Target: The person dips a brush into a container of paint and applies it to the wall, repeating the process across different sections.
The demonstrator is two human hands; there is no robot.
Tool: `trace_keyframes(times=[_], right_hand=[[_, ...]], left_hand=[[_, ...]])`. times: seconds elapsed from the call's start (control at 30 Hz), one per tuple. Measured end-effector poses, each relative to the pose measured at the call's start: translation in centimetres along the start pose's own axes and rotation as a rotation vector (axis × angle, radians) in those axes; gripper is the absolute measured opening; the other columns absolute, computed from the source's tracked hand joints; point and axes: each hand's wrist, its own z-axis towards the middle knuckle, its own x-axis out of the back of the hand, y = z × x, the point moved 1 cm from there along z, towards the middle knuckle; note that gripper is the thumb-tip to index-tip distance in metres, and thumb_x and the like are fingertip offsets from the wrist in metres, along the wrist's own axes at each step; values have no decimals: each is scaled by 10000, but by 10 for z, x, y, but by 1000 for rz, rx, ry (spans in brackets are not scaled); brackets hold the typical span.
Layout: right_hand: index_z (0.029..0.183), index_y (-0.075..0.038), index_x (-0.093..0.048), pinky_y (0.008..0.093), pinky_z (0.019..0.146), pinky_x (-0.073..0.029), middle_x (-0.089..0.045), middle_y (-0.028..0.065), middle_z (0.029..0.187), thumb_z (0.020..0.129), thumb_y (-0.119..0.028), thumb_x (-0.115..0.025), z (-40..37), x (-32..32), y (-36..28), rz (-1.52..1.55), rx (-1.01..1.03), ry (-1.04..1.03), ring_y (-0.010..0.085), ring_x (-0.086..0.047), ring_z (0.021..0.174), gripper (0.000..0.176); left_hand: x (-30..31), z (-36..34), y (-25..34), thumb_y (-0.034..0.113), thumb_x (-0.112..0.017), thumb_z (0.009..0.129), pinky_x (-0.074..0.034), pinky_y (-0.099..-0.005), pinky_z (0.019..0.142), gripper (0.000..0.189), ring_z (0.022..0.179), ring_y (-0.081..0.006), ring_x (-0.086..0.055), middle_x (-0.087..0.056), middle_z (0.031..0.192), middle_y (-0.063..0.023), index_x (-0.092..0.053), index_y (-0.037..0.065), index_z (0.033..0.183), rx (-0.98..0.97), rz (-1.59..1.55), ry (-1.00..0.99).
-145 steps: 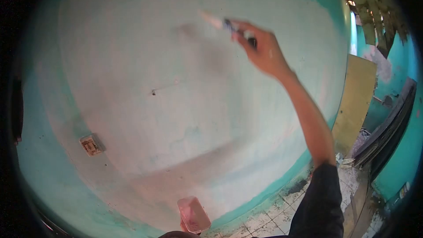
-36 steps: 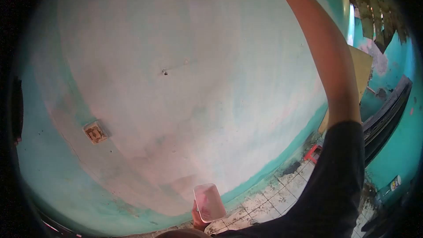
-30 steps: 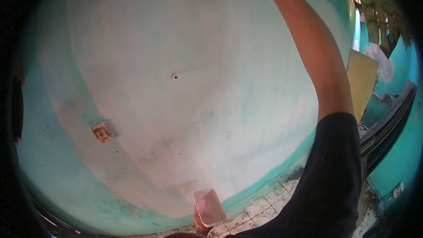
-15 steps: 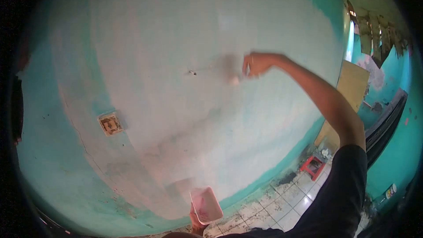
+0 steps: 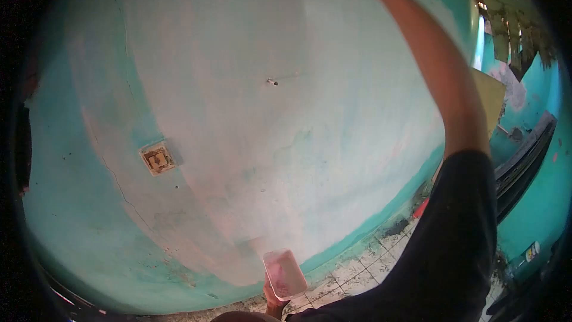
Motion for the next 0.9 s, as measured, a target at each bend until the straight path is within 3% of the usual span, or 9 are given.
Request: trace_keyframes(times=[0.13,0.27,0.43,0.57,0.6,0.67,0.83,0.87,0.9], right_hand=[[1017,-52,-666,372,500,-410,-520,159,582,900,-87,-630,-142,75,-155,536,-277,-197,238,-468,472,127],[1089,-68,-676,414,586,-492,-597,230,678,867,-41,-601,-304,121,-265,715,-551,-649,376,-601,576,236],[958,-72,-749,404,692,-531,-682,192,726,799,-111,-700,-347,109,-223,903,-235,-1080,315,-666,677,170],[978,-84,-772,364,666,-547,-705,120,721,800,-174,-716,-226,62,-64,583,-46,-727,229,-650,628,207],[966,-99,-777,338,569,-528,-699,80,731,795,-163,-725,-158,97,-56,573,-545,-954,180,-622,596,189],[978,-101,-752,309,508,-486,-658,47,687,815,-194,-745,-115,92,-4,528,-509,-632,142,-597,586,188],[1081,-40,-694,377,726,-516,-709,146,952,911,-185,-641,-112,69,-1,465,-634,-532,233,-636,805,230],[948,-86,-674,362,570,-518,-659,127,669,842,-189,-667,-156,28,-12,393,-279,-37,260,-655,598,149],[933,-58,-642,435,609,-526,-654,188,695,857,-176,-645,-182,46,-56,353,-415,-168,368,-654,634,140]], left_hand=[[-3,6,13,557,-421,1008,-430,-539,1061,640,1246,-322,-538,-535,1392,-85,-439,112,1467,50,-30,22],[-32,15,17,541,-441,1008,-482,-507,1003,595,1180,-288,-586,-590,1322,-84,-498,106,1411,39,-54,-11],[23,53,-4,533,-441,1011,-497,-504,986,573,1135,-293,-615,-616,1289,-88,-518,107,1387,249,-228,-87],[-35,40,-13,538,-430,1013,-491,-503,1000,583,1164,-306,-605,-614,1301,-82,-511,108,1397,259,-78,-64],[-41,37,-19,538,-430,1013,-491,-503,1000,583,1164,-306,-605,-614,1301,-82,-511,108,1397,256,-81,-55],[-54,45,-26,545,-422,1012,-459,-514,1037,597,1217,-316,-573,-600,1327,-88,-503,107,1410,211,-71,-34],[-51,57,-36,490,-413,1034,-470,-516,1010,518,1165,-289,-581,-603,1285,-68,-519,113,1374,247,-115,5],[-42,61,-38,485,-415,1034,-471,-513,1008,512,1162,-281,-581,-603,1285,-64,-523,114,1370,247,-119,-17],[-42,60,-38,485,-415,1034,-471,-513,1008,512,1162,-281,-581,-603,1285,-64,-523,114,1370,245,-119,-8]])
